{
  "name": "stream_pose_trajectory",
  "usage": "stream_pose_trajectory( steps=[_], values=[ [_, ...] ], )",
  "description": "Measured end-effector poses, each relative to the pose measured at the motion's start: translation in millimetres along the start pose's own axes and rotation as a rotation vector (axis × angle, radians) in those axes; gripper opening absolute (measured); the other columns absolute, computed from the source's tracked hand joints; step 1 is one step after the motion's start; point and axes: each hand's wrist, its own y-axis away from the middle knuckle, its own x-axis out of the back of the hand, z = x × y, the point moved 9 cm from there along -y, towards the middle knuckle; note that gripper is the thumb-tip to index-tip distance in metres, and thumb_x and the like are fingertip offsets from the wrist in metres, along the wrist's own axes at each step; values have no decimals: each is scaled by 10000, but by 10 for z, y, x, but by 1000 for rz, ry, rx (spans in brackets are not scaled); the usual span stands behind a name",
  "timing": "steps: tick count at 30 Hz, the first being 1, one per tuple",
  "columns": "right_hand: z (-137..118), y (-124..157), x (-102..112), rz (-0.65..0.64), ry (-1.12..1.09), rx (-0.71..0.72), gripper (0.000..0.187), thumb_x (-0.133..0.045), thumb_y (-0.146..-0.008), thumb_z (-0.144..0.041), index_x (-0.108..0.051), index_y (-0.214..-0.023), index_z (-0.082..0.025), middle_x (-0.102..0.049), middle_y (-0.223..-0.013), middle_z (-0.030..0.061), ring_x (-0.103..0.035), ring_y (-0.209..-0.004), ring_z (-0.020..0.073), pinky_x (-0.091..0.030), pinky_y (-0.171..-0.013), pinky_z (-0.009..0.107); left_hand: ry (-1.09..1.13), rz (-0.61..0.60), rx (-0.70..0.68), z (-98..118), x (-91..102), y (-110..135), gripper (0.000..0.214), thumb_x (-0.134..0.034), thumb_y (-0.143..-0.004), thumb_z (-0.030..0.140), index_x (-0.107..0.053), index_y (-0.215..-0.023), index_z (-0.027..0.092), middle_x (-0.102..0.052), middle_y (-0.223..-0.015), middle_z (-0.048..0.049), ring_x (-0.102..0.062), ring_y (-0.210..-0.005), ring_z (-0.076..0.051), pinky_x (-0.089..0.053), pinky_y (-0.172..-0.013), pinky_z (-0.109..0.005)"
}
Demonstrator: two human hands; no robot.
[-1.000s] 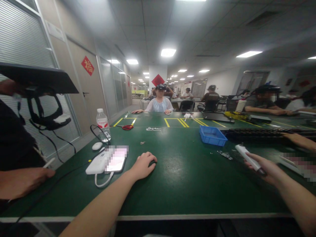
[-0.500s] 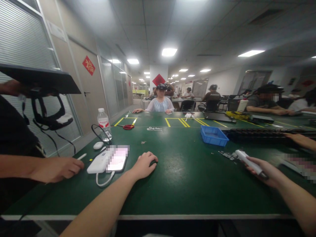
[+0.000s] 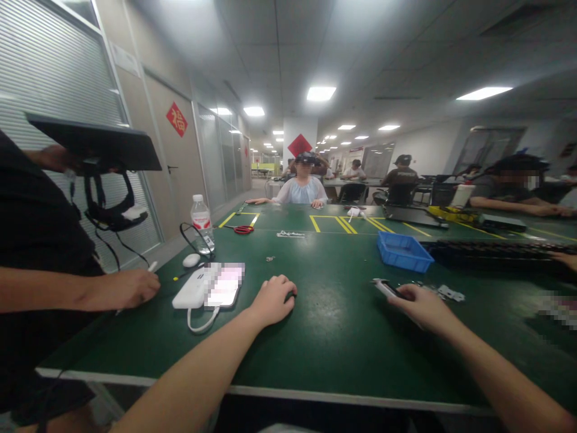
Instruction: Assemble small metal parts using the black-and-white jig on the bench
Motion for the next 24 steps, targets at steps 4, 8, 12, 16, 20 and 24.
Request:
stream_pose_trajectory(
  steps=[4, 8, 12, 16, 20, 24],
  values=[
    [-638, 179, -528, -155, 105, 107, 223, -564, -711, -385, -572, -806, -183, -659, -861, 87, -612, -790, 225, -443, -662, 303, -8, 2, -18, 52, 13, 12, 231, -452, -817, 207, -582, -1008, 217, -538, -1079, -59, -488, -1035, -212, -396, -905, -363],
    [-1205, 298, -779, -128, 159, 250, 215, -546, -726, -421, -492, -725, -214, -635, -819, 91, -608, -763, 248, -416, -608, 321, 73, 45, -93, 123, 43, 16, 332, -433, -839, 216, -507, -1163, 235, -526, -1165, -50, -468, -1089, -204, -383, -943, -365],
    [-1605, 382, -932, -111, 56, 348, 249, -507, -759, -500, -523, -729, -253, -635, -786, 67, -618, -745, 248, -436, -614, 335, 147, 78, -145, 159, 43, 4, 424, -375, -880, 233, -410, -1302, 254, -468, -1293, -45, -416, -1184, -192, -355, -1000, -362],
    [-1851, 501, -1049, -193, -126, 481, 187, -491, -794, -413, -584, -724, -266, -651, -730, 33, -620, -714, 225, -462, -631, 337, 154, 27, -155, 148, -40, -20, 418, -309, -918, 282, -435, -1314, 231, -407, -1381, -59, -354, -1266, -199, -298, -1062, -385],
    [-1703, 492, -1063, -359, -334, 512, 206, -465, -815, -387, -641, -793, -281, -687, -792, -3, -627, -721, 191, -491, -671, 321, 150, -8, -184, 160, -88, -28, 440, -307, -927, 372, -478, -1290, 193, -413, -1381, -89, -342, -1284, -211, -277, -1083, -389],
    [-943, 106, -622, -85, -236, 374, 275, -492, -776, -372, -662, -892, -190, -682, -860, 48, -621, -784, 208, -491, -743, 332, 182, -22, -191, 158, -89, -25, 482, -366, -900, 463, -475, -1293, 208, -387, -1400, -94, -326, -1299, -235, -266, -1088, -418]
  ],
)
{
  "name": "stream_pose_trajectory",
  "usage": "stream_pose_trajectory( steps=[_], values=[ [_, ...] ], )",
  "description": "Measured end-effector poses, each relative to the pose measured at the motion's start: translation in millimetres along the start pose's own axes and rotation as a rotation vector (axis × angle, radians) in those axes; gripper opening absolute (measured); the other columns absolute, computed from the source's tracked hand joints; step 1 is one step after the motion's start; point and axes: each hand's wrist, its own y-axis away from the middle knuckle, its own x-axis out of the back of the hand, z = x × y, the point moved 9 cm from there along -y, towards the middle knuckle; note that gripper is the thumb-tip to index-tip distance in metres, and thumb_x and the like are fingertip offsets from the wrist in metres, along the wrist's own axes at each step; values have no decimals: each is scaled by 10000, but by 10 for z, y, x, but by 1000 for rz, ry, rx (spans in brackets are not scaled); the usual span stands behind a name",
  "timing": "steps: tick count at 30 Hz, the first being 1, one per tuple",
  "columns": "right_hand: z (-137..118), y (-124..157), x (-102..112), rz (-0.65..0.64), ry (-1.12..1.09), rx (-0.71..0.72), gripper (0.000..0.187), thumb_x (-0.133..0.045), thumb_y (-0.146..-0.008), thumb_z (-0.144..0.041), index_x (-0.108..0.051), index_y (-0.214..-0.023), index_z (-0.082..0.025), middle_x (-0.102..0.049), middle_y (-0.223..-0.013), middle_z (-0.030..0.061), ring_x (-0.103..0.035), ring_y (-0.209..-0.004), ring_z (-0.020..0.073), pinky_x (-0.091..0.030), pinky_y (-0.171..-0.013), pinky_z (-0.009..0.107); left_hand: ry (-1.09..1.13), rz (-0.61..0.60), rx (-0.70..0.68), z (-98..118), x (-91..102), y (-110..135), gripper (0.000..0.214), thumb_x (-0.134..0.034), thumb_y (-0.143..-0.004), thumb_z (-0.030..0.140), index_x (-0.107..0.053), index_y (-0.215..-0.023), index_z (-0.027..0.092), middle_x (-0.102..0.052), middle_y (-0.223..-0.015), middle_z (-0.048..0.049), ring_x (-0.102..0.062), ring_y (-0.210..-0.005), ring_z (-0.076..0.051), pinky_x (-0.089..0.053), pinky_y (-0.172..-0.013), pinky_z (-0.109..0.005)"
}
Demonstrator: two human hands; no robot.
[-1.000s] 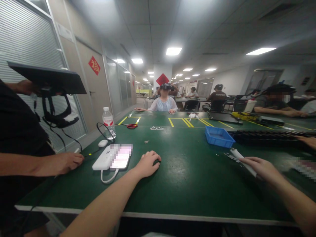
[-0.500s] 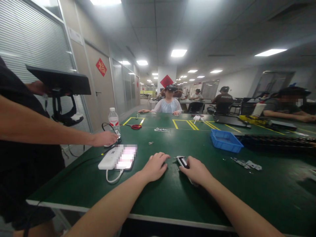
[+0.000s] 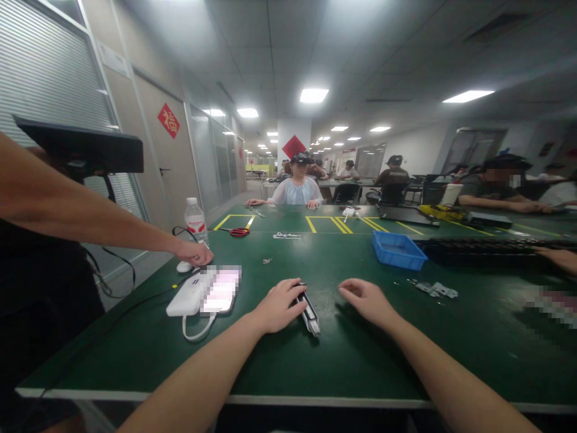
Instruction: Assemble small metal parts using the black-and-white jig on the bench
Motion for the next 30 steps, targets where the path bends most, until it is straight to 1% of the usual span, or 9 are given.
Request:
stream_pose_trajectory(
  steps=[5, 7, 9, 15, 18, 21, 25, 28, 30],
  values=[
    [1106, 232, 1242, 446, 482, -388, 382, -462, -771, -327, -656, -1020, -112, -586, -1103, 178, -540, -1056, 297, -425, -917, 391, 83, 1, 4, 11, 21, 2, 522, -489, -834, 491, -501, -1265, 197, -384, -1395, -111, -342, -1290, -252, -274, -1087, -418],
    [1501, 354, 1524, 432, 548, -587, 479, -441, -796, -361, -585, -1171, -101, -531, -1207, 210, -495, -1127, 339, -424, -919, 426, 110, -9, -10, 42, 26, 3, 509, -510, -827, 467, -513, -1254, 192, -395, -1385, -112, -356, -1282, -244, -279, -1088, -403],
    [1771, 387, 1655, 390, 547, -672, 592, -392, -826, -434, -479, -1292, -79, -473, -1298, 221, -464, -1175, 351, -410, -947, 439, 128, -36, -38, 80, 16, 9, 500, -502, -833, 467, -514, -1256, 201, -392, -1392, -103, -356, -1284, -238, -279, -1089, -397],
    [2182, 130, 1417, 173, 419, -821, 653, -260, -877, -481, -380, -1371, -70, -409, -1384, 192, -428, -1239, 336, -379, -990, 455, 65, -43, -77, 132, 18, 26, 510, -395, -886, 486, -411, -1341, 257, -334, -1441, -67, -294, -1322, -235, -242, -1098, -425],
    [2040, -63, 1197, 129, 422, -774, 625, -252, -885, -446, -425, -1340, -54, -438, -1365, 189, -450, -1224, 319, -403, -976, 408, 14, 55, 41, 113, 166, 37, 475, -349, -909, 428, -418, -1329, 216, -383, -1397, -90, -330, -1294, -226, -262, -1084, -404],
    [1783, -216, 994, 115, 457, -663, 597, -286, -876, -418, -452, -1318, -52, -478, -1332, 184, -489, -1187, 310, -428, -947, 385, -68, 130, 187, 127, 420, 164, 420, -450, -856, 372, -504, -1235, 200, -504, -1257, -95, -460, -1160, -228, -371, -981, -360],
    [1627, -300, 839, 94, 467, -589, 582, -316, -861, -431, -506, -1272, -65, -539, -1265, 190, -549, -1105, 323, -470, -868, 395, -134, 204, 503, -107, 845, 713, 281, -409, -846, 356, -628, -884, 185, -630, -866, -52, -574, -815, -191, -428, -728, -290],
    [1654, -309, 838, 113, 469, -580, 567, -321, -862, -423, -512, -1276, -87, -552, -1259, 170, -560, -1089, 323, -469, -856, 390, -204, 263, 748, -473, 1090, 1292, 327, -412, -821, 426, -629, -874, 186, -637, -836, -48, -576, -784, -200, -408, -678, -279],
    [1676, -304, 850, 132, 469, -575, 554, -334, -859, -411, -512, -1280, -98, -559, -1254, 160, -564, -1085, 317, -468, -854, 381, -272, 256, 800, -648, 1141, 1521, 349, -426, -805, 458, -634, -893, 192, -643, -880, -56, -581, -829, -208, -411, -702, -276]
  ],
)
